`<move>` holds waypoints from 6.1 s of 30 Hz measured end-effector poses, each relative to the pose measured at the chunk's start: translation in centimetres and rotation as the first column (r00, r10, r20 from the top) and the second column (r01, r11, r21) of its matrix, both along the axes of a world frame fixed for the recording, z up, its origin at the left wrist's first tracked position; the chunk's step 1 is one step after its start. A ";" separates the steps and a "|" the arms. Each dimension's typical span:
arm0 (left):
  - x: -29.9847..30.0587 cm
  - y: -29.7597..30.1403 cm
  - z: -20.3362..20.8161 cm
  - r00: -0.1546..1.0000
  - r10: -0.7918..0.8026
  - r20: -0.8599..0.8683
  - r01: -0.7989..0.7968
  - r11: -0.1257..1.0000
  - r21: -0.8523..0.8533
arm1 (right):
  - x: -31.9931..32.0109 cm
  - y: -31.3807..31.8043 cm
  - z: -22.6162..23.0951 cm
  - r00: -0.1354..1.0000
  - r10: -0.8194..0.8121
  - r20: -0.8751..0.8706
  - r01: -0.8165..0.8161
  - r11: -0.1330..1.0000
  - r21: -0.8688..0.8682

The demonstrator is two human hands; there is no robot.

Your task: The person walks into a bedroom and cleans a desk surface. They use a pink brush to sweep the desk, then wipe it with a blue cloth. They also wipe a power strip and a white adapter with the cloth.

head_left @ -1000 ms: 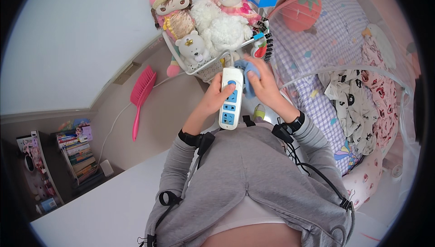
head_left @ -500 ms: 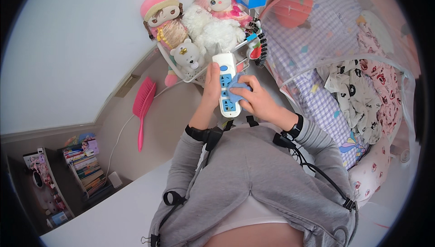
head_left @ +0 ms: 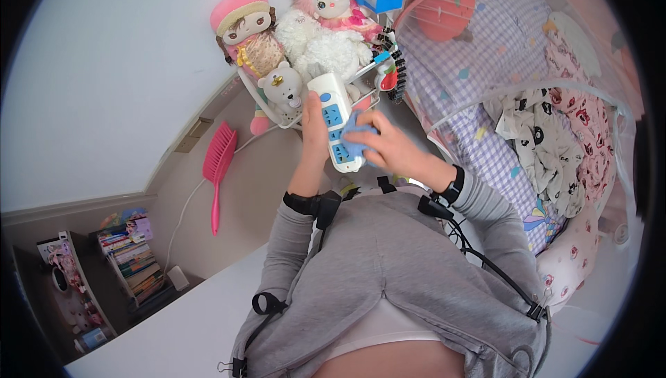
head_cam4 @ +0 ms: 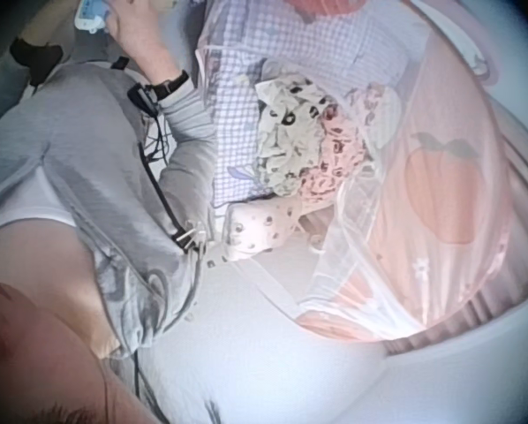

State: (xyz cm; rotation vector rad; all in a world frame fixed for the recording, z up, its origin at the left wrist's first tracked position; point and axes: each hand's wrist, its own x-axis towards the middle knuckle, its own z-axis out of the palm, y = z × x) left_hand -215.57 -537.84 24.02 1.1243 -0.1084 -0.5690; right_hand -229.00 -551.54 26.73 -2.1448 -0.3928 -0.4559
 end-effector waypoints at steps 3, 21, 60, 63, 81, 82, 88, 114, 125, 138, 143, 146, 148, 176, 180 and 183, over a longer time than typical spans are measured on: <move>0.3 0.6 0.0 0.995 -0.064 0.081 0.055 0.991 0.118 | -1.6 0.3 -0.8 0.995 0.088 -0.048 -0.088 0.996 -0.010; -0.5 3.2 -0.2 0.919 -0.313 -0.240 0.349 0.928 0.128 | 5.8 0.1 1.7 0.982 -0.191 -0.001 0.189 0.971 0.148; -0.7 4.2 0.1 0.945 -0.291 -0.149 0.293 0.956 -0.007 | -1.9 -3.0 1.3 0.986 -0.144 -0.087 0.156 0.978 0.142; -1.3 4.7 0.1 0.941 -0.296 -0.165 0.311 0.948 0.070 | -0.4 -1.7 2.2 0.991 -0.073 -0.114 0.089 0.985 0.145; -2.2 5.0 0.8 0.954 -0.288 0.082 0.258 0.929 0.265 | 3.0 1.2 3.4 0.919 0.168 -0.357 -0.026 0.929 0.369; -2.3 4.9 0.6 0.955 -0.280 0.098 0.248 0.935 0.254 | 3.0 1.2 3.4 0.923 0.180 -0.340 -0.040 0.923 0.382; -1.7 5.1 0.0 0.936 -0.329 0.123 0.273 0.902 0.333 | 2.6 0.6 3.6 0.908 0.051 -0.415 0.008 0.990 0.139; -2.7 4.8 1.3 0.917 -0.374 0.135 0.315 0.891 0.328 | 2.0 -0.7 3.0 0.940 -0.166 -0.299 0.126 0.981 -0.150; -3.0 4.6 2.0 0.948 -0.313 0.061 0.285 0.918 0.275 | 0.9 0.2 3.6 0.972 -0.042 -0.233 0.070 0.991 0.117; -3.1 4.4 1.2 0.949 -0.299 0.104 0.266 0.930 0.253 | 1.9 -0.7 4.3 0.961 0.016 -0.277 -0.001 0.999 0.054; -2.6 4.7 1.3 0.922 -0.378 0.081 0.324 0.870 0.372 | 2.3 -0.5 4.1 0.961 0.002 -0.275 0.007 0.999 0.033; -2.8 4.7 1.5 0.942 -0.306 0.138 0.256 0.920 0.296 | 2.3 -0.3 4.0 0.972 0.026 -0.235 -0.009 0.997 0.070; -2.9 4.6 1.7 0.950 -0.293 0.111 0.245 0.915 0.319 | 2.2 -0.4 4.0 0.954 0.075 -0.289 -0.047 0.994 0.103; -2.1 4.4 4.5 0.953 -0.302 0.005 0.283 0.901 0.329 | 3.6 -1.9 4.2 0.970 -0.209 -0.126 0.243 0.865 0.439; -2.5 3.3 4.5 0.914 -0.368 0.173 0.312 0.907 0.282 | 4.0 -1.2 5.1 0.959 -0.246 0.142 0.249 0.969 -0.006; -2.2 2.5 3.8 0.899 -0.314 0.306 0.176 0.898 0.404 | 2.9 0.5 5.0 0.930 -0.366 -0.045 0.361 0.928 -0.089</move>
